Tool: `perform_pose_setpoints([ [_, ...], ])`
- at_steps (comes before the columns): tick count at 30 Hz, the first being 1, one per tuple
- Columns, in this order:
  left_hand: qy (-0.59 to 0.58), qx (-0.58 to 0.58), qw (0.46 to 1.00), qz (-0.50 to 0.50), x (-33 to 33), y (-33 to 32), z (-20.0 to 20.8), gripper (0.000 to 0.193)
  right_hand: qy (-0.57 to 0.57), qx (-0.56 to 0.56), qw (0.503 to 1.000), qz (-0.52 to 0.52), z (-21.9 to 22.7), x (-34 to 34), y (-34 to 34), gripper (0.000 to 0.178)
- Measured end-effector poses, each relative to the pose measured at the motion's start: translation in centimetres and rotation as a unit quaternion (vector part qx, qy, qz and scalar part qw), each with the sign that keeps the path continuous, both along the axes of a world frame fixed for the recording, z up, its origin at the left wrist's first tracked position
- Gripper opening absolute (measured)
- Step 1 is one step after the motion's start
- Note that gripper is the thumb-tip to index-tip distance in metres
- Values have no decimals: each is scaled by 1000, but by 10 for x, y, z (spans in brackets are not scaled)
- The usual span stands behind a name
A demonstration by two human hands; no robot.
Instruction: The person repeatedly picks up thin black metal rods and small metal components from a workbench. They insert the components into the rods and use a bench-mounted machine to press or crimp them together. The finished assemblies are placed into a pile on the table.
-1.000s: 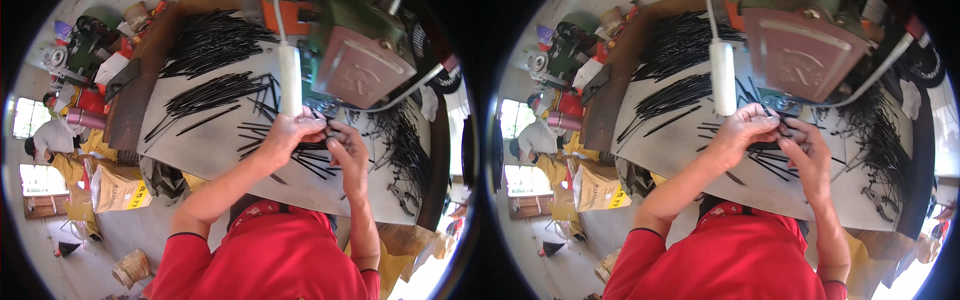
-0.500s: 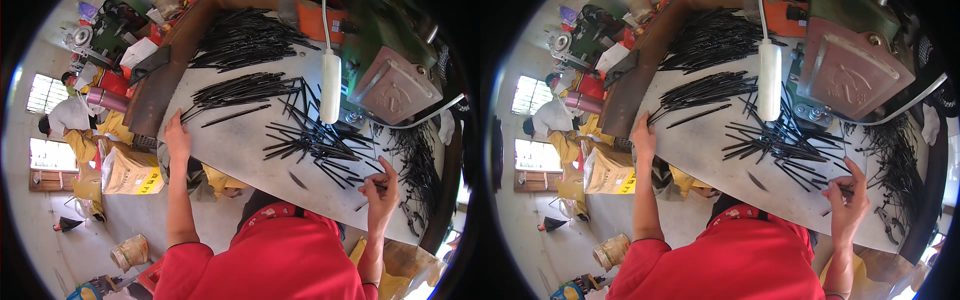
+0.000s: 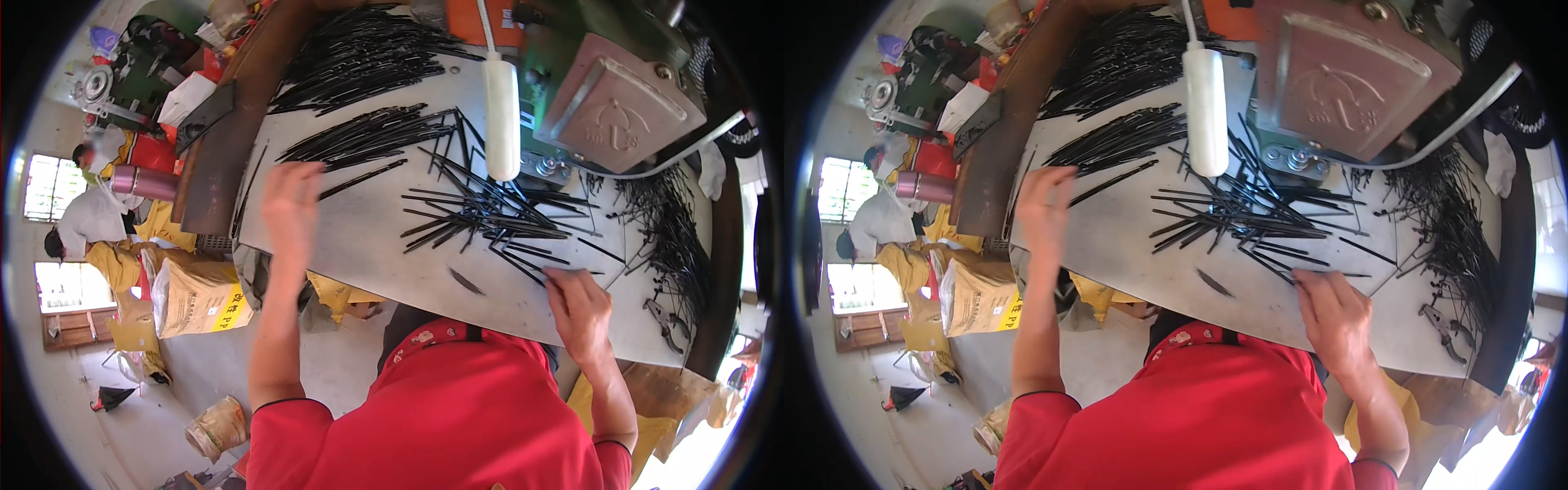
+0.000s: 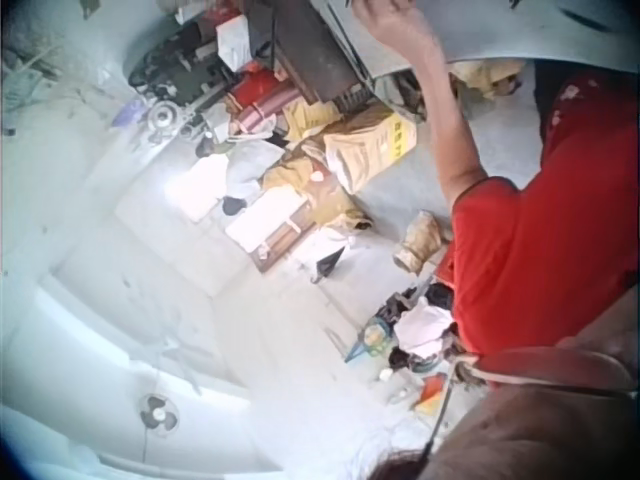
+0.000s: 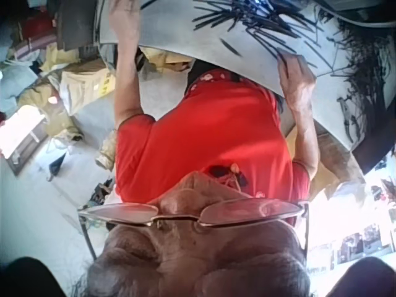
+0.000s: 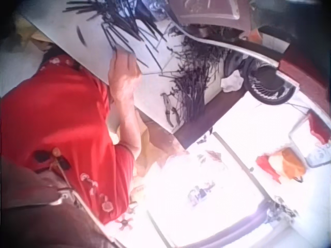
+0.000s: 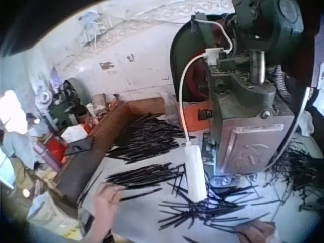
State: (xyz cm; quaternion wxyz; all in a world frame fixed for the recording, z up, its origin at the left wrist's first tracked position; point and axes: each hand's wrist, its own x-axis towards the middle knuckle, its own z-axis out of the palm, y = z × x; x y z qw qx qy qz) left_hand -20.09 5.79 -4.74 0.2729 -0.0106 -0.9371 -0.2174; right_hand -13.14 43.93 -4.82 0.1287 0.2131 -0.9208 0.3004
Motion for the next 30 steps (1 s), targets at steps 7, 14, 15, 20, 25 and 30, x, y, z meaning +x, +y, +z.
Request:
perform_pose_setpoints([
  [7,7,-90,995,-51,-27,70,-33,10,-182,-157,960,-140,18,-7,10,15],
  [14,-285,423,841,-181,-23,153,25,31,-423,-458,776,-95,16,-48,17,32],
  [15,-346,515,757,-205,-25,162,29,35,-427,-470,767,-92,16,-57,10,30],
  [20,-310,641,674,-195,-32,207,-2,38,-383,-566,727,-62,1,-87,-15,22],
  [25,-294,689,635,-188,-34,219,-15,36,-392,-565,720,-92,-5,-89,-20,17],
  [30,-309,678,640,-189,-32,217,-14,36,-332,-549,758,-114,2,-81,-24,19],
])
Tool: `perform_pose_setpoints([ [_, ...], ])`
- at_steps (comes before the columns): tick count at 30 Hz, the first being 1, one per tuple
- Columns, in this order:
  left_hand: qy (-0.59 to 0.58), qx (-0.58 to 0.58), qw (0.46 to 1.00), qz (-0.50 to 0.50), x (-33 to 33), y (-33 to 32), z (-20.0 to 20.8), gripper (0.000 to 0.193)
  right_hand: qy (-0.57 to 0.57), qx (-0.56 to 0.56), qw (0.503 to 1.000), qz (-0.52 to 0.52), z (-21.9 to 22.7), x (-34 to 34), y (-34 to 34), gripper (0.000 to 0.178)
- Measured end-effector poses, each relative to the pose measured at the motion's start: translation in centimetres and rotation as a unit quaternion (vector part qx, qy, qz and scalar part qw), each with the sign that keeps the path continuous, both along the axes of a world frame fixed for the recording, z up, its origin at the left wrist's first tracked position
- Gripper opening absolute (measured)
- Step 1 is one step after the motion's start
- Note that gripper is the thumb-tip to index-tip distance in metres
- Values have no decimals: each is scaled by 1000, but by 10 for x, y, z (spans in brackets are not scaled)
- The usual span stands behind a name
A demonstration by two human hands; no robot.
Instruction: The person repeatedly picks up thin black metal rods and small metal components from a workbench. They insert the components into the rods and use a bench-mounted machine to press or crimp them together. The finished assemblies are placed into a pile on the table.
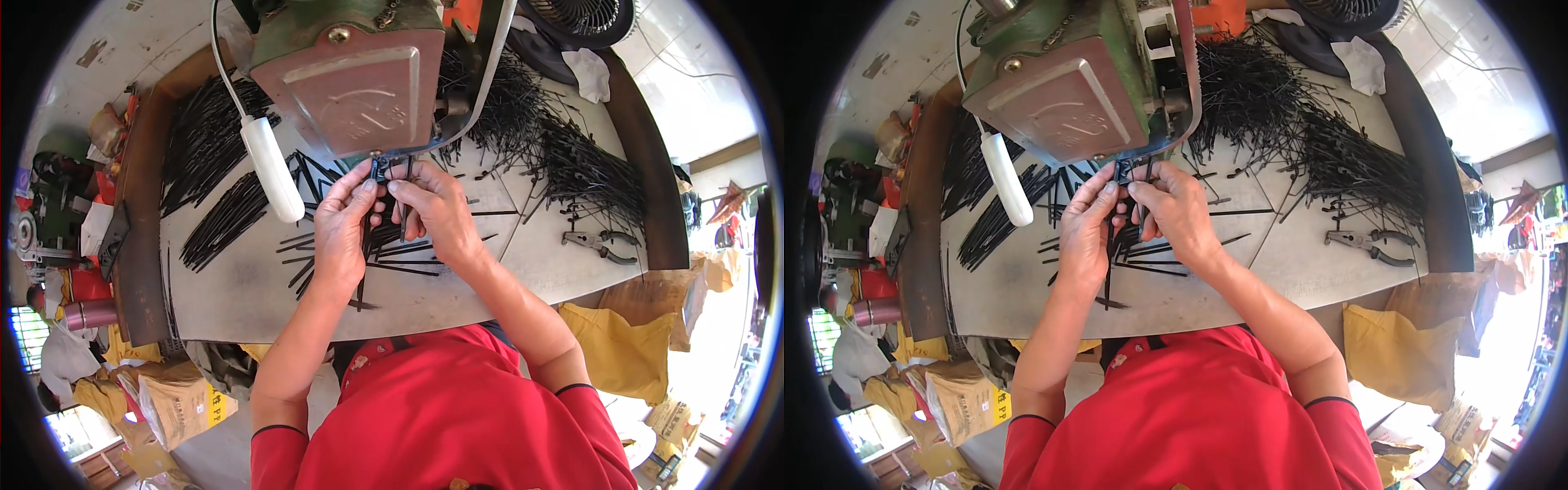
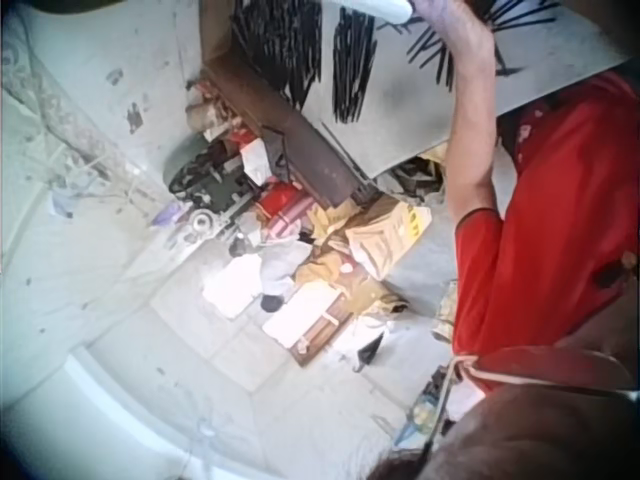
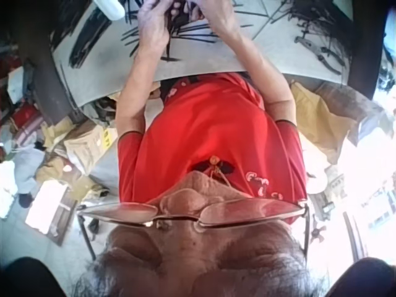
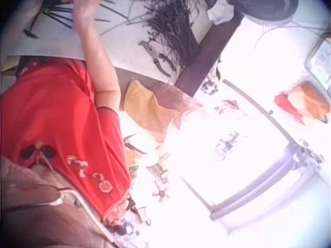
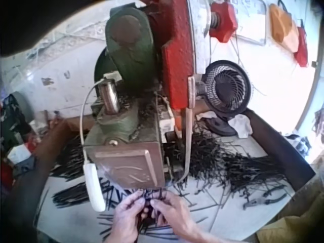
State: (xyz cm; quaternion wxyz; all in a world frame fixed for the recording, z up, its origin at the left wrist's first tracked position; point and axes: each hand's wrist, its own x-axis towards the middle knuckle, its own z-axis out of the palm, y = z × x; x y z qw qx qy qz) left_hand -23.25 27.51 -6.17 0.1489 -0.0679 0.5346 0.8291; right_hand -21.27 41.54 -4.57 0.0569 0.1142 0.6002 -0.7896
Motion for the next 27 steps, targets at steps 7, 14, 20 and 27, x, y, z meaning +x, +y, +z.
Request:
perform_pose_setpoints([
  [7,0,16,1000,-10,0,0,2,36,8,8,1000,-11,4,-1,0,21],
  [14,2,22,1000,-18,0,-1,3,36,9,2,1000,-8,1,0,1,22],
  [20,2,22,1000,-7,2,2,1,35,9,4,1000,-14,1,0,-1,22],
  [27,16,37,999,-7,4,4,1,35,16,-10,1000,-21,-1,1,-3,21],
])
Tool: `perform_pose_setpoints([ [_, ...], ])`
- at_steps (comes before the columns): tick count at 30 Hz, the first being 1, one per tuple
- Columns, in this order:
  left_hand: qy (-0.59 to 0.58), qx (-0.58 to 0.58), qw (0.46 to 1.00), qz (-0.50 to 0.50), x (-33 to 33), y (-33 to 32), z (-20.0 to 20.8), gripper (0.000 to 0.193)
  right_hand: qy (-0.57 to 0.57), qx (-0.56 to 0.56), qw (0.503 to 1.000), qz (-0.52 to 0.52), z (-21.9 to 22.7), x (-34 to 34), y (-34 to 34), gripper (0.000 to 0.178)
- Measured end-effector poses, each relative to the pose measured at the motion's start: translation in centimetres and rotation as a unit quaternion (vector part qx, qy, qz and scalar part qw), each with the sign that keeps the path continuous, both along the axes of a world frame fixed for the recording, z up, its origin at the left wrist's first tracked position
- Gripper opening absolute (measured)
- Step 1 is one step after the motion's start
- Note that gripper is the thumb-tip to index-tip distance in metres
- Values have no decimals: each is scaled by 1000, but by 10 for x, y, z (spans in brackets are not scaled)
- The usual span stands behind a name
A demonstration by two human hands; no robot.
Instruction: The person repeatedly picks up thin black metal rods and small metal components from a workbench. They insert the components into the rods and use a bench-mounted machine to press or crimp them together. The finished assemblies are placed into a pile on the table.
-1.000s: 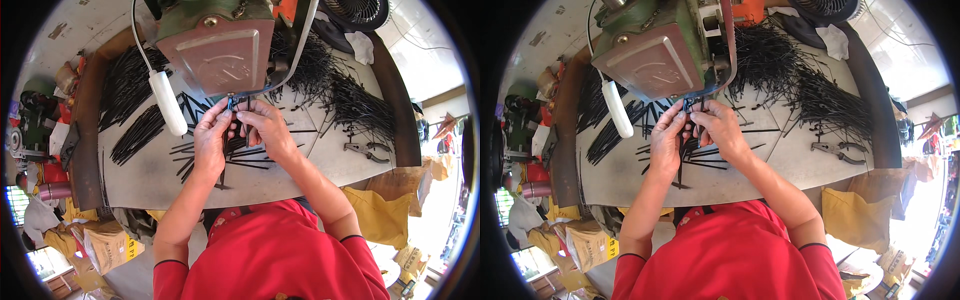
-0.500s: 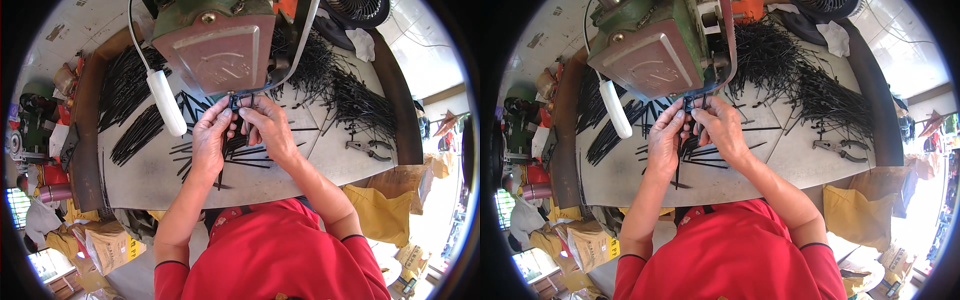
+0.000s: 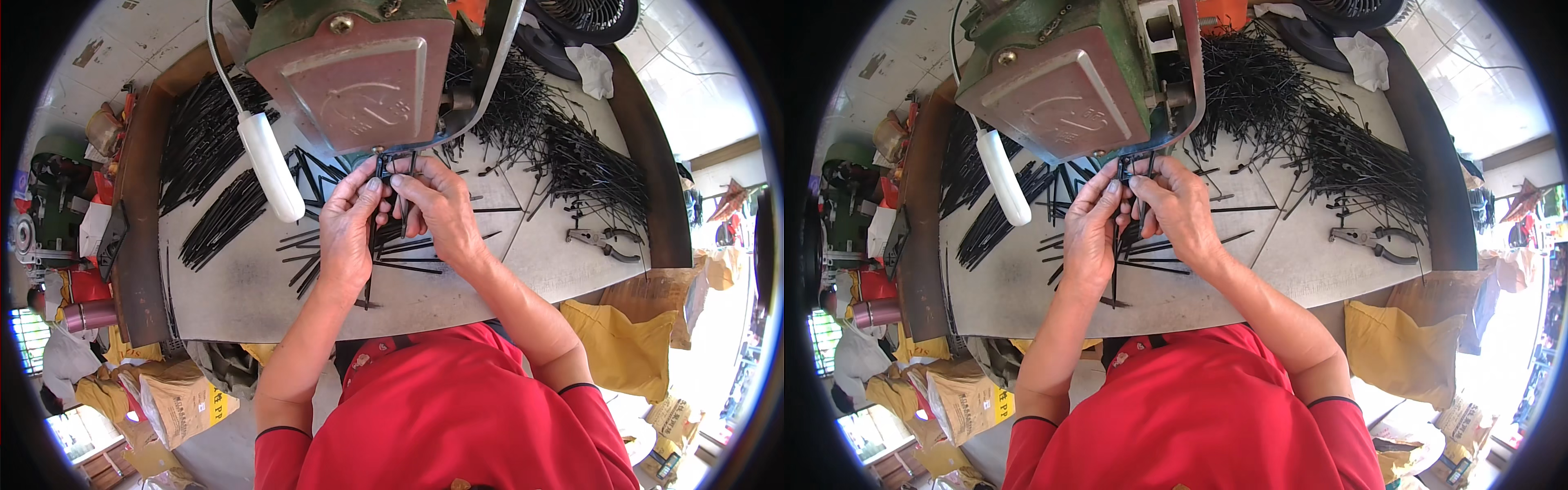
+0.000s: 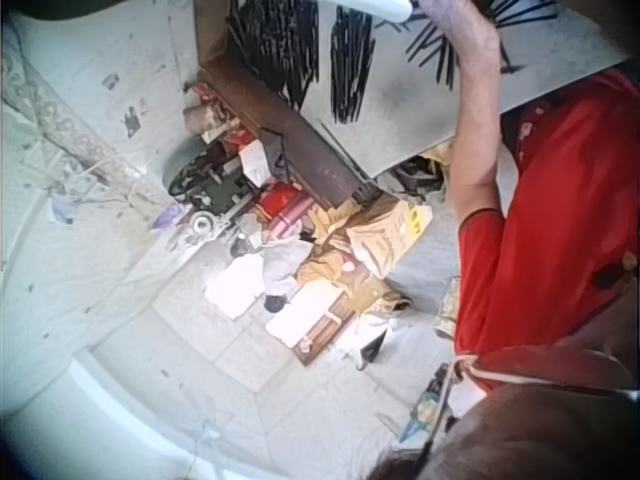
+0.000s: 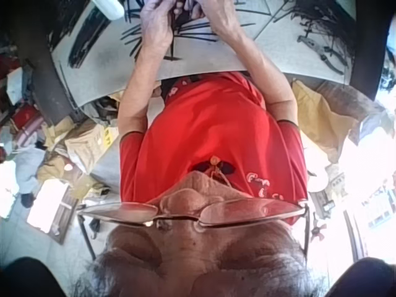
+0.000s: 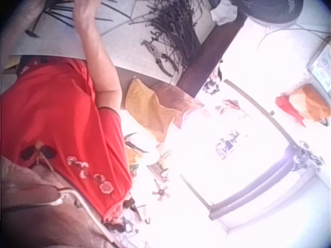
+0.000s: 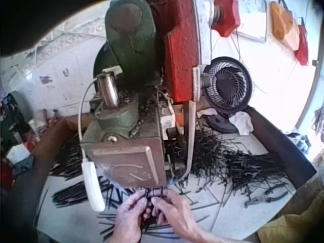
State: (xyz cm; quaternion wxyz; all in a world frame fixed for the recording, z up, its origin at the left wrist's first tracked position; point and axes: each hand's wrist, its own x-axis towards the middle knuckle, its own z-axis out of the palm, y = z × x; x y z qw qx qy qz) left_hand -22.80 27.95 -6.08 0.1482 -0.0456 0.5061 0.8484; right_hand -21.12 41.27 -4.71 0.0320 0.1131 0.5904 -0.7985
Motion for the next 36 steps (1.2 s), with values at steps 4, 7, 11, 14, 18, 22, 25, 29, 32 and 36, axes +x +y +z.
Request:
perform_pose_setpoints([
  [4,6,8,1000,-1,0,1,-1,36,0,12,1000,4,-2,-1,1,20],
  [7,2,19,1000,7,1,2,-4,36,-1,11,1000,6,0,0,1,20],
  [11,-1,25,1000,11,1,3,-4,36,-6,-6,1000,7,-1,0,0,21],
  [14,-4,15,1000,8,1,4,-5,36,-5,-5,1000,9,-2,-1,0,20],
  [18,-26,43,998,30,6,9,-4,38,13,40,999,-18,-6,-3,-6,18],
  [22,-12,11,1000,13,3,5,-4,37,22,144,989,12,0,-3,-3,16],
  [25,-21,-12,1000,-12,-3,-5,-2,37,25,201,979,36,8,-5,-1,15],
  [29,-21,7,1000,-15,-1,-4,-1,38,50,164,985,2,-4,-2,-7,15],
  [32,-5,16,1000,-10,1,-2,-3,38,55,149,987,-15,-5,0,-9,16],
  [36,-10,17,1000,-7,1,-1,-1,38,57,148,987,-13,-2,-1,-8,17],
])
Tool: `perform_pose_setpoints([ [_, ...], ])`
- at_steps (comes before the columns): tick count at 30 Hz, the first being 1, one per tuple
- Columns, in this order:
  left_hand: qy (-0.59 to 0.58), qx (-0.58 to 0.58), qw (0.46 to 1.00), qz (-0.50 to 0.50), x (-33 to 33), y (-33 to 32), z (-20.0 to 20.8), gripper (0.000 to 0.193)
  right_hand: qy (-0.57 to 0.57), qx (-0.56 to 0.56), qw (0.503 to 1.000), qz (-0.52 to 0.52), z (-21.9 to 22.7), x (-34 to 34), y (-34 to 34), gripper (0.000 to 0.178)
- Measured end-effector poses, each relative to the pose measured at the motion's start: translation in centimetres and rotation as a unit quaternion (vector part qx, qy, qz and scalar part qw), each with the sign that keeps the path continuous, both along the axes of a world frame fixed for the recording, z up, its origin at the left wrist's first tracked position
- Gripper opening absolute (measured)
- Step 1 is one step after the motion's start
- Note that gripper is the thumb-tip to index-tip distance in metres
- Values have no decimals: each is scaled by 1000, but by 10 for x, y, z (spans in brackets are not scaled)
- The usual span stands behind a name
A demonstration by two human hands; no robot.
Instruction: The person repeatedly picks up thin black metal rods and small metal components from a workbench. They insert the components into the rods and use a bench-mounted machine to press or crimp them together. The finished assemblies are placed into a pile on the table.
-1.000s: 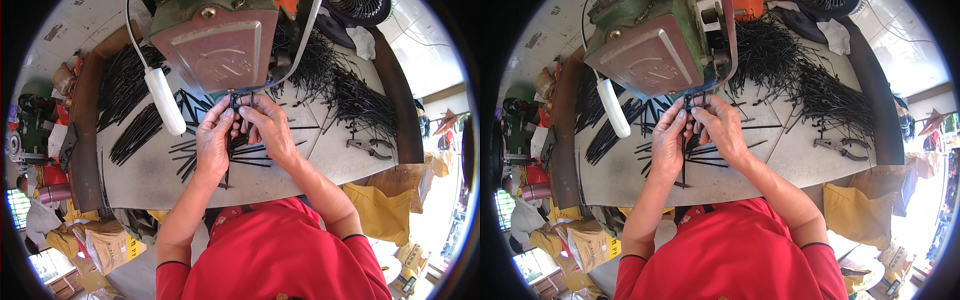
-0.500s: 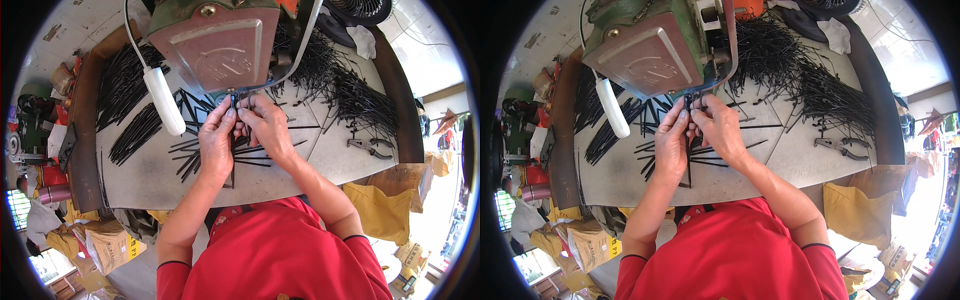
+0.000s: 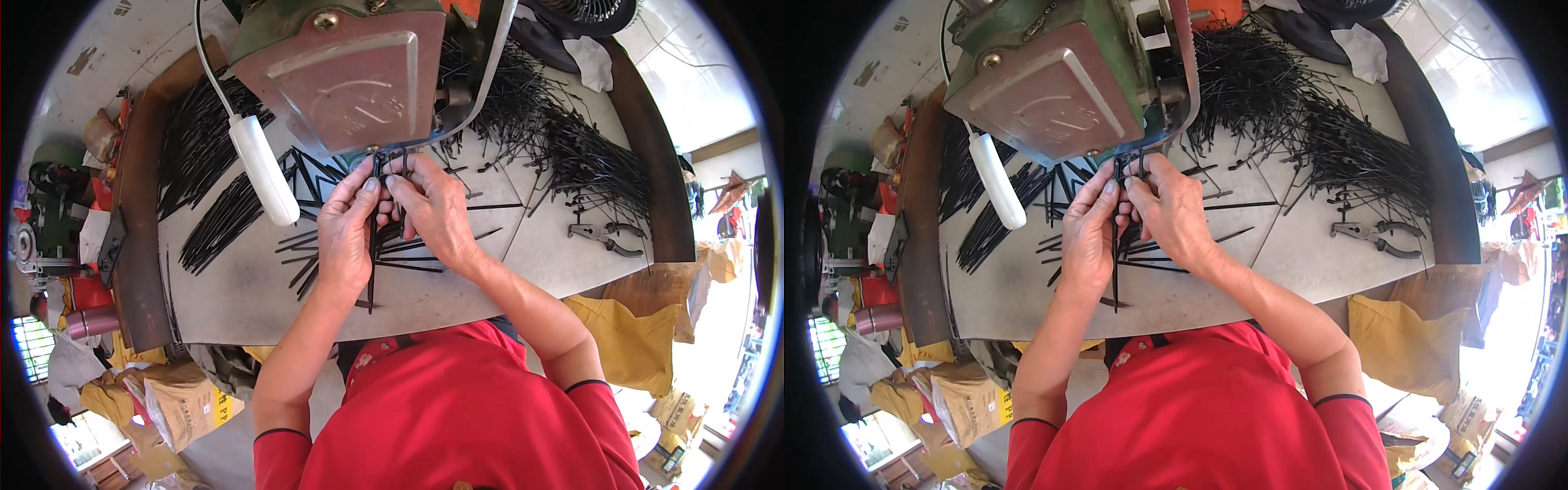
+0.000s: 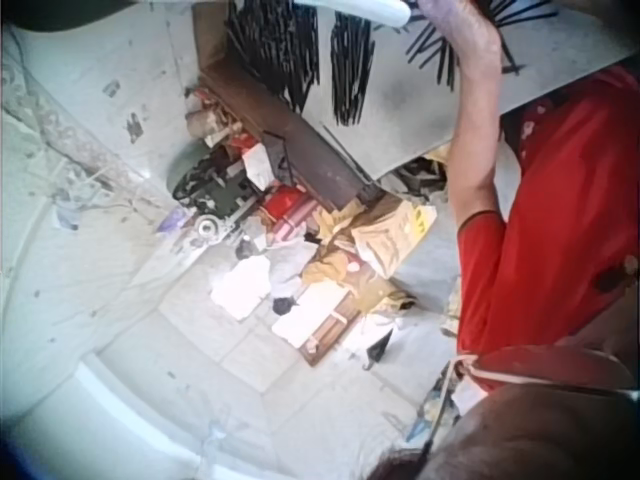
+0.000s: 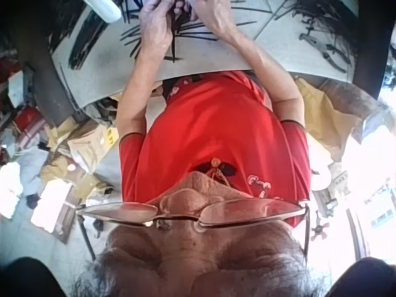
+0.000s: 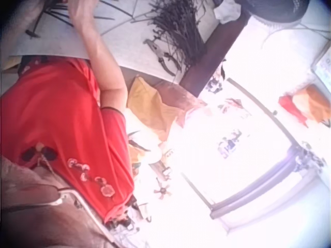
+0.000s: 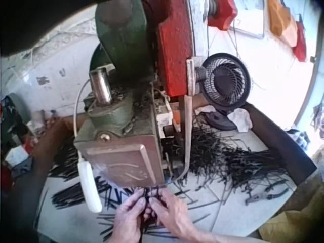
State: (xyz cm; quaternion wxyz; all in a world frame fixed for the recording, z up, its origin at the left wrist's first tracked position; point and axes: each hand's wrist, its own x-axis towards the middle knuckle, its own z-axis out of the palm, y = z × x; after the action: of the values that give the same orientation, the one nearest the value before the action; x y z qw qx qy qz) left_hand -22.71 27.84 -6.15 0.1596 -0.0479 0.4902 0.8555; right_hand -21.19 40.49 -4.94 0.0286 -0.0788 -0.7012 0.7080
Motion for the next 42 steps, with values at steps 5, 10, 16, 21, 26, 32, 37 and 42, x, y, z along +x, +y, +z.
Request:
perform_pose_setpoints([
  [5,-4,-2,1000,14,1,3,0,39,-12,3,1000,-1,2,-1,1,16],
  [10,-23,17,999,33,7,9,-5,41,-10,22,1000,-9,3,-2,-1,13],
  [16,-11,-11,999,47,7,11,1,39,8,69,998,-2,5,-4,-1,14],
  [21,-52,-109,986,-115,-29,-29,19,33,-63,96,989,95,12,-22,22,18],
  [26,-63,-84,991,-82,-20,-21,9,32,-96,-64,990,85,1,-18,22,18],
  [32,-33,-132,988,-72,-2,-16,14,38,-119,-116,982,92,6,-10,21,23],
  [37,-21,-126,988,-82,-7,-20,15,37,-118,-113,983,87,6,-6,15,25],
  [42,-26,-118,989,-82,0,-22,13,35,-117,-123,981,96,13,-6,16,28],
])
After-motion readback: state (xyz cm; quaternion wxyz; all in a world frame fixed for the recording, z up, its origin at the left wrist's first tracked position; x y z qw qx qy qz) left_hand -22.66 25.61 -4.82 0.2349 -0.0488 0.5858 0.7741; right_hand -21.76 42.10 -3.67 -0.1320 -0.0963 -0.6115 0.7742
